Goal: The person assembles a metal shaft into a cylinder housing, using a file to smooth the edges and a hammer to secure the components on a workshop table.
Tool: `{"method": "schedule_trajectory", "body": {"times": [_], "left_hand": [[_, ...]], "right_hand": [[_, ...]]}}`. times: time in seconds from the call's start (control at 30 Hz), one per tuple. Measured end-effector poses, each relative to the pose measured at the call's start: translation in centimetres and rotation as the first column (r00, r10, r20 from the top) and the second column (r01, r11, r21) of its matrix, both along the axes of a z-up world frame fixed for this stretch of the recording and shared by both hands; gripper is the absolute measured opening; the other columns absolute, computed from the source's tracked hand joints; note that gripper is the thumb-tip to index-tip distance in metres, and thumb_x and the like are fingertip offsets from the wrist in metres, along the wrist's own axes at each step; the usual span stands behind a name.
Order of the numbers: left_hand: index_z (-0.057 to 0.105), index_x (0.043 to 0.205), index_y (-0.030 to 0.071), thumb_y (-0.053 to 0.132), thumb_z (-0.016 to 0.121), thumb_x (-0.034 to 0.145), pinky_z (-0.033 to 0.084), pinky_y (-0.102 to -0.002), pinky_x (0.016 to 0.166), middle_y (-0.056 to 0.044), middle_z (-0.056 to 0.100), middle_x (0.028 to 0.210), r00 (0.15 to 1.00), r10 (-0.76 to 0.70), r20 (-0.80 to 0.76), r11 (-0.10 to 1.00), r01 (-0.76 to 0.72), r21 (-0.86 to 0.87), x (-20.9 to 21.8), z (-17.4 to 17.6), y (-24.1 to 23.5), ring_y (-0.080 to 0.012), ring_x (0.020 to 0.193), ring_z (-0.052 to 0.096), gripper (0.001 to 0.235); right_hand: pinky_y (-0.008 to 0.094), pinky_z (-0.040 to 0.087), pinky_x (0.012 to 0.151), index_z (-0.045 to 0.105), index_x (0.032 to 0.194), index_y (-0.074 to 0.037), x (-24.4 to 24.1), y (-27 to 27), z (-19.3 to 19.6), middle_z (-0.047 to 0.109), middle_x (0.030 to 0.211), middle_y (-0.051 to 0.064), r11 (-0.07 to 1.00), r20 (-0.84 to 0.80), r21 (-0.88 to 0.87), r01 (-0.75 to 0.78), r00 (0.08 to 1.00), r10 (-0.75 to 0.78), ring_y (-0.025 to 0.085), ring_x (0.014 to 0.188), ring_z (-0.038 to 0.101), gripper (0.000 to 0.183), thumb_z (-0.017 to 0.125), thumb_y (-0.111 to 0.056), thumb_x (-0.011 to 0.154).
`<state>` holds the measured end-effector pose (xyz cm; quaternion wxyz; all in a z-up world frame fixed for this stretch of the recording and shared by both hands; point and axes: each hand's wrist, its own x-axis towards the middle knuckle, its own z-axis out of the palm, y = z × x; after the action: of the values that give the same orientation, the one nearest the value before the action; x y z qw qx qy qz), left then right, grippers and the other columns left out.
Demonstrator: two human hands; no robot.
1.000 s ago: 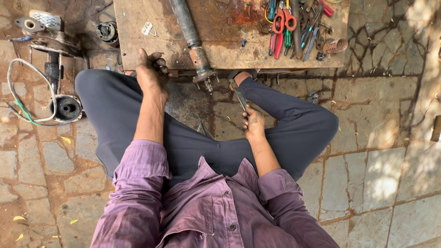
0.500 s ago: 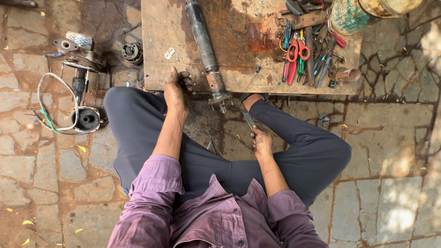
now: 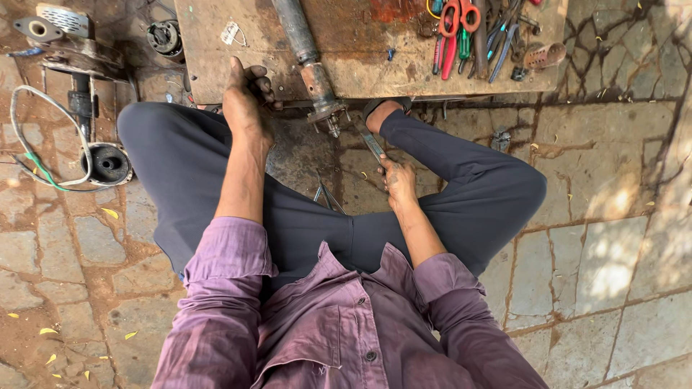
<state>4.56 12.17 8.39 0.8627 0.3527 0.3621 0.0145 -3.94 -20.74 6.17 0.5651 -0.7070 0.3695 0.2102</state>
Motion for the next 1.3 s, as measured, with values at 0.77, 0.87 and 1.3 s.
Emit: {"method": "schedule_trajectory", "body": {"times": [0.77,0.87,1.3], "left_hand": [[0.069,0.095,0.004,0.050,0.054,0.108,0.041,-0.036,0.058,-0.001,0.059,0.074,0.972,-0.214,0.092,0.887,0.154,0.435,2.0,2.7,1.2,-0.0159,0.067,0.053,0.050],[0.070,0.113,0.007,0.044,0.061,0.107,0.055,-0.037,0.081,-0.007,0.073,0.092,0.861,-0.447,-0.243,0.258,0.384,0.886,5.0,3.8,3.5,-0.0213,0.086,0.071,0.039],[0.016,0.162,0.019,0.020,0.056,0.099,0.010,-0.046,0.125,-0.006,0.012,0.170,-0.025,-0.147,-0.989,-0.939,-0.311,0.148,22.0,-3.4,0.5,-0.0266,0.155,0.013,0.075]], "right_hand": [[0.029,0.036,0.043,0.065,0.106,0.000,-1.2,-1.0,-0.8,0.065,0.073,0.002,0.972,0.342,0.053,0.230,0.910,-0.234,0.011,0.051,0.050,0.037,0.083,-0.013,0.077],[0.033,0.054,0.078,0.075,0.102,0.006,0.0,-1.6,0.9,0.077,0.092,0.006,0.947,0.662,-0.312,0.083,0.734,0.154,0.015,0.081,0.065,0.025,0.087,-0.016,0.097],[0.035,0.043,0.066,0.070,0.089,-0.006,4.5,6.2,-2.4,0.062,0.079,0.009,0.879,0.001,-0.127,-0.459,0.886,0.463,0.018,0.073,0.050,0.042,0.072,-0.048,0.093]]}}
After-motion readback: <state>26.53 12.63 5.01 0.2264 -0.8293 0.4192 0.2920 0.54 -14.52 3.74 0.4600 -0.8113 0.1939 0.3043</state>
